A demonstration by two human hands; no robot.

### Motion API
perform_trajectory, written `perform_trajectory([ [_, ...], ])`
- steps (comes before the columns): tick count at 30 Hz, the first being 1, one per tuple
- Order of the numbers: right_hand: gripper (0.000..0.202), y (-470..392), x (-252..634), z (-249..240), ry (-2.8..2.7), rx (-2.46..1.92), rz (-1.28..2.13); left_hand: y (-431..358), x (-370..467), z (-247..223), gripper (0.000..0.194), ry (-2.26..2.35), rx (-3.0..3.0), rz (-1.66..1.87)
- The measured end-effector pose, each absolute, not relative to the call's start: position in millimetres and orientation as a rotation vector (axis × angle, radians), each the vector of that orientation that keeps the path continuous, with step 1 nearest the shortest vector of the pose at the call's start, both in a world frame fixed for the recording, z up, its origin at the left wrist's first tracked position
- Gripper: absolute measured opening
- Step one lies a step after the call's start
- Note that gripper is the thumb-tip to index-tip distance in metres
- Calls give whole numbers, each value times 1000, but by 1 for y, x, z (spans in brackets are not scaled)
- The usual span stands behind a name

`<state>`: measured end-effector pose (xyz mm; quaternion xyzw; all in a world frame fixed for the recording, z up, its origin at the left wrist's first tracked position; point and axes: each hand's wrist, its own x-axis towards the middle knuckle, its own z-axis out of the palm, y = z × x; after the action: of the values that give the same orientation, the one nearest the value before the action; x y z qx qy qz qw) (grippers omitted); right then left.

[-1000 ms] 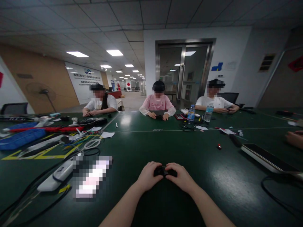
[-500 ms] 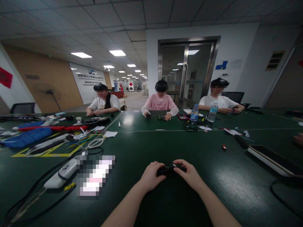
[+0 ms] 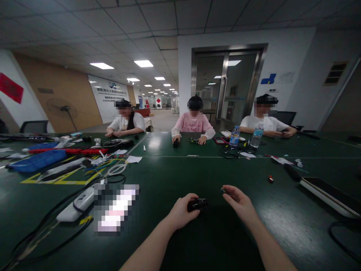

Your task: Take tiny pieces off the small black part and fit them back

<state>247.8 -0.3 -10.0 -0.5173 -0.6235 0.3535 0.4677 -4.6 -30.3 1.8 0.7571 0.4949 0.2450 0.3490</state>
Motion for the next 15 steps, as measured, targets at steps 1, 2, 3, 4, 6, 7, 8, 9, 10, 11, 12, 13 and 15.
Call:
perform_trajectory([
  [1,39,0,248,-10,-1523,-1269,873,-31,-4,2,47,1272,1949,635],
  [2,38,0,248,-10,-1519,-1270,880,-31,-4,3,47,1263,1937,637],
  [3,38,-1,248,-10,-1519,-1273,888,-31,-4,3,47,1258,1926,640],
  [4,37,-2,247,-9,-1519,-1276,894,-32,-3,4,47,1253,1917,643],
  [6,35,-4,246,-7,-1522,-1283,901,-33,-3,5,47,1238,1906,642],
  [7,34,-5,245,-6,-1524,-1285,903,-33,-3,5,47,1229,1904,640],
  [8,34,-5,244,-5,-1525,-1286,904,-33,-3,5,46,1220,1904,638],
  [9,33,-6,243,-4,-1526,-1286,905,-33,-4,5,46,1211,1905,636],
  [10,33,-6,243,-3,-1526,-1285,907,-33,-4,4,46,1207,1906,634],
  [11,33,-7,242,-3,-1527,-1283,909,-33,-5,3,46,1210,1905,630],
  [12,33,-7,242,-2,-1527,-1281,911,-33,-5,2,46,1218,1903,625],
  [13,33,-8,241,-1,-1527,-1280,912,-32,-5,1,46,1229,1901,619],
  [15,32,-9,240,0,-1531,-1276,915,-32,-6,-1,46,1246,1899,612],
])
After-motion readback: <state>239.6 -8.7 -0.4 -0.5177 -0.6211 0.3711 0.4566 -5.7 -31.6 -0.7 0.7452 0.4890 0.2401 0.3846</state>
